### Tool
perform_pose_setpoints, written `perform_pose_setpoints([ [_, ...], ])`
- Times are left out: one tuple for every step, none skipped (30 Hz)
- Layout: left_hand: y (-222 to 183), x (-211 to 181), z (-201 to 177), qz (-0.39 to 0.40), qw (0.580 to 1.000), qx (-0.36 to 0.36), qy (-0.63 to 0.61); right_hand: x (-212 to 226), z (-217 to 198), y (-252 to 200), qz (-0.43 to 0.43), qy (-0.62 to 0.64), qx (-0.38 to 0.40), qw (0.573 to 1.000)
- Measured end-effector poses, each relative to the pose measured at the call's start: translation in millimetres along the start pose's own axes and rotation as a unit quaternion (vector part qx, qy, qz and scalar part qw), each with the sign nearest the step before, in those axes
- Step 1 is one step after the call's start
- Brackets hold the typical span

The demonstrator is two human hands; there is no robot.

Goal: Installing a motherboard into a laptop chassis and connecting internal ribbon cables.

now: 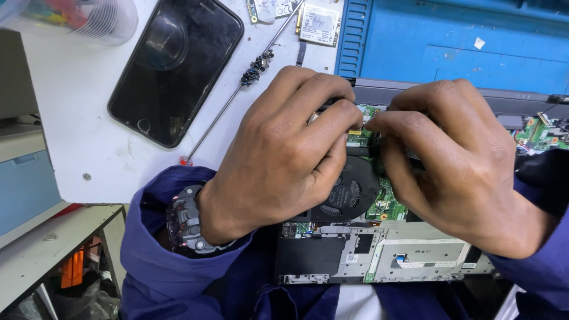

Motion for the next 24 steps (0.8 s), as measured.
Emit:
perform_pose_setpoints([
  [-0.2,0.0,-0.6,-0.001,1.000,0.000,-0.006,0.2,0.3,0.3,0.003,-0.005,-0.003,1.000],
  [-0.3,0.1,-1.2,-0.002,1.000,-0.001,-0.006,0.9,0.3,0.6,0.002,-0.005,-0.002,1.000],
  [-0.6,0.2,-1.7,-0.002,1.000,-0.002,-0.010,1.3,0.9,0.8,0.003,-0.013,0.002,1.000],
  [-1.0,0.2,-2.2,-0.003,1.000,-0.002,-0.014,1.9,1.5,0.8,0.004,-0.021,0.008,1.000],
  [-1.4,0.8,-1.7,-0.004,1.000,-0.003,-0.014,1.5,1.7,0.3,0.003,-0.020,0.009,1.000],
  [-1.7,1.0,-1.5,-0.002,1.000,-0.004,-0.012,0.9,2.2,-0.1,0.004,-0.023,0.011,1.000],
  [-1.9,1.0,-1.5,0.000,1.000,-0.005,-0.011,0.4,2.5,-0.5,0.005,-0.026,0.013,1.000],
  [-2.1,1.3,-2.6,-0.001,1.000,-0.006,-0.009,1.1,2.3,0.4,0.003,-0.026,0.012,1.000],
  [-2.1,0.6,-2.6,0.003,1.000,-0.001,-0.006,0.8,2.0,1.1,0.006,-0.021,0.013,1.000],
  [-1.9,-0.3,-2.2,0.008,1.000,0.006,-0.004,0.6,1.6,1.0,0.012,-0.016,0.014,1.000],
  [-1.8,-0.7,-2.9,0.009,1.000,0.006,-0.004,0.2,0.5,1.1,0.012,-0.016,0.013,1.000],
  [-1.1,-1.1,-1.8,0.010,1.000,0.018,0.002,-0.2,-0.7,0.8,0.012,-0.009,0.012,1.000],
  [-0.1,-1.6,-0.4,0.012,0.999,0.029,0.008,-0.8,-2.1,0.4,0.011,-0.003,0.012,1.000],
  [1.6,-2.7,-1.0,0.015,0.999,0.031,0.008,-3.5,-2.8,-1.2,0.013,-0.004,0.009,1.000],
  [3.4,-3.5,0.4,0.015,0.999,0.044,0.014,-5.2,-2.3,-2.9,0.009,-0.012,0.015,1.000],
  [5.0,-4.0,1.3,0.015,0.998,0.057,0.021,-7.2,-1.2,-4.1,0.003,-0.019,0.020,1.000],
  [7.1,-4.5,0.8,0.016,0.998,0.060,0.023,-8.9,-0.8,-3.6,0.004,-0.019,0.017,1.000],
  [8.5,-4.8,1.9,0.014,0.997,0.073,0.020,-10.0,0.7,-3.4,0.003,-0.001,0.018,1.000],
  [10.1,-5.1,3.2,0.012,0.996,0.086,0.018,-11.2,2.3,-3.4,0.001,0.017,0.019,1.000],
  [10.0,-6.0,4.1,0.013,0.996,0.091,0.019,-12.0,1.4,-3.4,0.004,0.020,0.015,1.000],
  [10.3,-6.9,4.4,0.013,0.996,0.091,0.018,-12.5,1.6,-3.5,0.002,0.020,0.019,1.000],
  [11.6,-7.4,4.8,0.015,0.995,0.092,0.017,-13.3,1.3,-3.4,0.001,0.018,0.021,1.000],
  [12.4,-8.6,5.0,0.019,0.995,0.097,0.019,-14.9,1.0,-2.7,0.005,0.020,0.016,1.000],
  [12.9,-8.7,5.8,0.014,0.994,0.102,0.022,-15.0,1.6,-3.0,0.001,0.020,0.020,1.000],
])
Point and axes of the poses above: each hand's wrist, its own y-axis towards the middle knuckle, its own z-axis out of the palm, x = y × z, the point moved 8 cm from there along y, towards the middle knuckle, and after that the axes turned 1 degree about y, right-handed, at the moved point
